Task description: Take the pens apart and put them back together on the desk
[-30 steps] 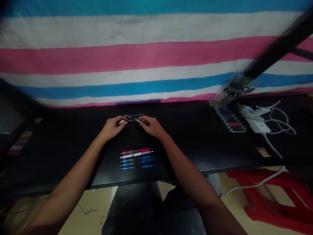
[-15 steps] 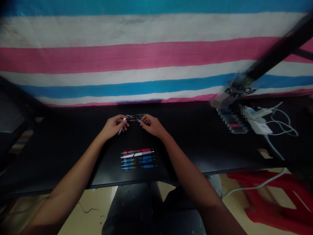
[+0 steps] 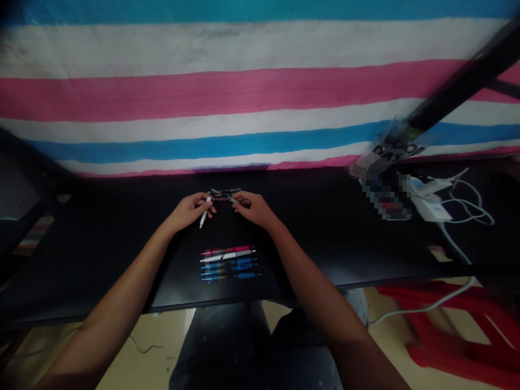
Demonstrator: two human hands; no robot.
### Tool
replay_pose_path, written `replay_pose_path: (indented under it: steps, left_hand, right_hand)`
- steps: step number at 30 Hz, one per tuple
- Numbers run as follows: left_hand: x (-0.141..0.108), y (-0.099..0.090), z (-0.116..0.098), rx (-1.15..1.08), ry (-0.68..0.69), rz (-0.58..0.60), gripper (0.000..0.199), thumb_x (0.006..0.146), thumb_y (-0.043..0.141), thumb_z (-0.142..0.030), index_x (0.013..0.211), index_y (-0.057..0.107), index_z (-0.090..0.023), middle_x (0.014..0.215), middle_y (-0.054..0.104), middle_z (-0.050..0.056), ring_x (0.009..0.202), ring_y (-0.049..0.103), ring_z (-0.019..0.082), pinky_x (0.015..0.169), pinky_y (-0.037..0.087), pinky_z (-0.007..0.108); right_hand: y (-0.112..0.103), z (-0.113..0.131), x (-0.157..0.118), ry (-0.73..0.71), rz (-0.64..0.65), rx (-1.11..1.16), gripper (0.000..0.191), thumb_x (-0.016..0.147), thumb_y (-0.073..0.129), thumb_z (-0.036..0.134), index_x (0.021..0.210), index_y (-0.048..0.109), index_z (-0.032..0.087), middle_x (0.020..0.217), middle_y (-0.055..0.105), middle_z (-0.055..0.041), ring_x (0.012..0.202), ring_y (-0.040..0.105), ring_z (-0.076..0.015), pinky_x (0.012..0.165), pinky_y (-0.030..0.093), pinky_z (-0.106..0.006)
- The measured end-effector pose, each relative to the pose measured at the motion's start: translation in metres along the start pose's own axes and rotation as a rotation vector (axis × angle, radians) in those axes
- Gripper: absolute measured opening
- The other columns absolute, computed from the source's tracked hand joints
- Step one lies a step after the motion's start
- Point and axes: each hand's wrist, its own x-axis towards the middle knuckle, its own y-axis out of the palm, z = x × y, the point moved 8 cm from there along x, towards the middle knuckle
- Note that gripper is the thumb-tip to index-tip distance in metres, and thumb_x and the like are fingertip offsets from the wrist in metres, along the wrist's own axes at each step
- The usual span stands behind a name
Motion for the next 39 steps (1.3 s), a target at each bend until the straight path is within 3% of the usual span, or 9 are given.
replay_pose_path:
  steps: [10,17,27,39]
  left_hand:
    - [-0.0006,0.0014,0.0025,-0.023,-0.018,0.02,0.036,0.09,0.066,-0.048,0.102,0.06,-0.015,0.092,0.076,0.01,0.069,0.07,0.016,0.067,0.053,0.029]
    - [0.0003,0.0011,-0.0009,-0.074,-0.002,0.035,0.039,0.089,0.067,-0.05,0.103,0.063,-0.014,0.093,0.074,0.009,0.071,0.068,0.016,0.069,0.052,0.029]
    - [-0.0042,-0.0057,0.0014,-0.208,-0.096,-0.023,0.045,0.085,0.072,-0.049,0.114,0.07,-0.014,0.081,0.066,0.004,0.074,0.065,0.017,0.067,0.051,0.026]
    - [-0.0042,-0.0062,0.0054,-0.232,-0.144,-0.053,0.039,0.086,0.074,-0.037,0.116,0.071,-0.014,0.086,0.068,0.005,0.073,0.064,0.015,0.068,0.056,0.029]
  right_hand:
    - [0.0037,0.0023,-0.0004,0.076,0.025,0.083,0.025,0.08,0.074,0.04,0.09,0.069,0.018,0.081,0.073,-0.0051,0.075,0.071,-0.0196,0.074,0.055,-0.032]
    - [-0.0025,0.0051,0.0012,0.015,-0.023,0.009,0.026,0.078,0.075,0.041,0.087,0.074,0.017,0.086,0.069,-0.0048,0.074,0.064,-0.0172,0.069,0.05,-0.03]
    - [-0.0009,-0.0019,0.0021,0.087,0.026,0.067,0.03,0.077,0.076,0.039,0.097,0.074,0.016,0.079,0.07,-0.0043,0.07,0.067,-0.0175,0.069,0.054,-0.032]
    - [0.0009,0.0006,0.0021,0.101,0.048,0.091,0.026,0.075,0.076,0.037,0.092,0.072,0.017,0.077,0.071,-0.0037,0.071,0.068,-0.0179,0.071,0.057,-0.033]
